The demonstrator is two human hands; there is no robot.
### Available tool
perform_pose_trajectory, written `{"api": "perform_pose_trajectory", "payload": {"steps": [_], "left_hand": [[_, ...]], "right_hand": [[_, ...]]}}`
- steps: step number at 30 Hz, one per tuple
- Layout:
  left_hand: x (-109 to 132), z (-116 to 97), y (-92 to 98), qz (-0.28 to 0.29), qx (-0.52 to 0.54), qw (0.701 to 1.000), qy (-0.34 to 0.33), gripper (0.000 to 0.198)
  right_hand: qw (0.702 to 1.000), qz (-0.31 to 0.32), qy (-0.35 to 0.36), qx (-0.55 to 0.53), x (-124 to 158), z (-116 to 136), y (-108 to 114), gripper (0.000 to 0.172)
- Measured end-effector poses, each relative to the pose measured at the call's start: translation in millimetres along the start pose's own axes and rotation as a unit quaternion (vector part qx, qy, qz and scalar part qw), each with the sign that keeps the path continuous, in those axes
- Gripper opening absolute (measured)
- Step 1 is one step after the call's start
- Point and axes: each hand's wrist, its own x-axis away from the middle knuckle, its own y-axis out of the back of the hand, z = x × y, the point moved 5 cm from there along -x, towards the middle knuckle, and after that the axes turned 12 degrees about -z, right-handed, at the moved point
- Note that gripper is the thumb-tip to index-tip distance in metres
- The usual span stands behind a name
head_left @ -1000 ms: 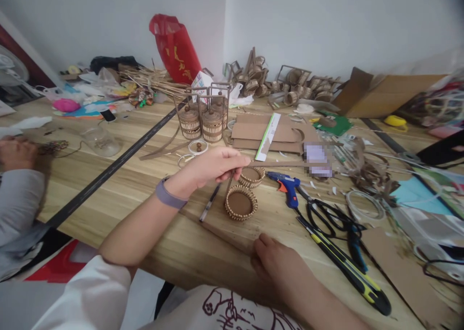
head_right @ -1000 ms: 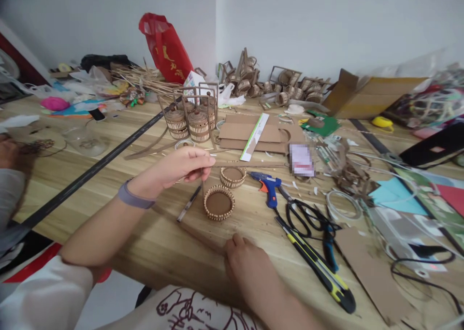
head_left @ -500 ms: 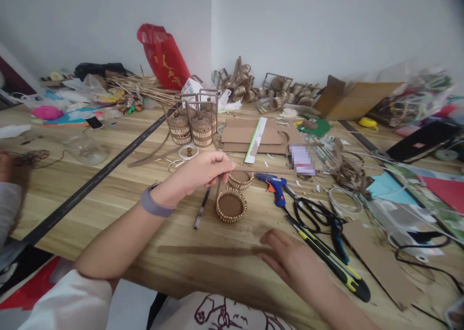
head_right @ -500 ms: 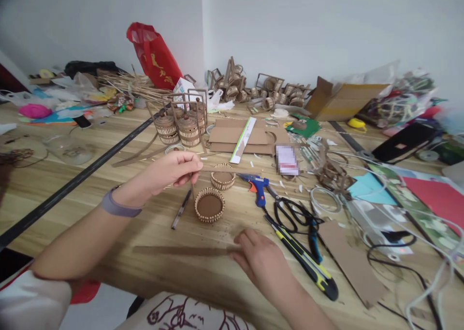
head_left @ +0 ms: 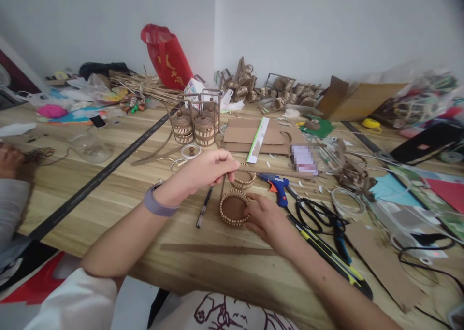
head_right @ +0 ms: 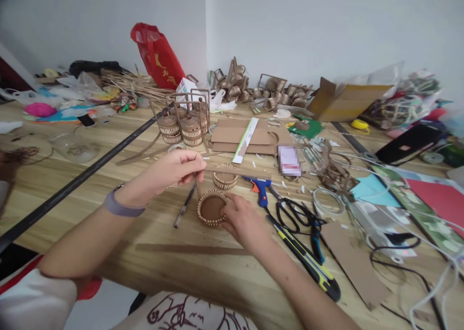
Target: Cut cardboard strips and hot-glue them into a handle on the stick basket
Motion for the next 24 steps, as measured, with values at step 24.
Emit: {"api": "perform_pose_trajectory", "payload": {"steps": [24], "left_hand": [[6.8, -8.2, 1.7, -0.006, -0.124, 0.991, -0.053, 0.029]], "right_hand": [[0.760, 0.036, -0.428, -0.488, -40.9, -5.8, 109.4, 0.044]]}}
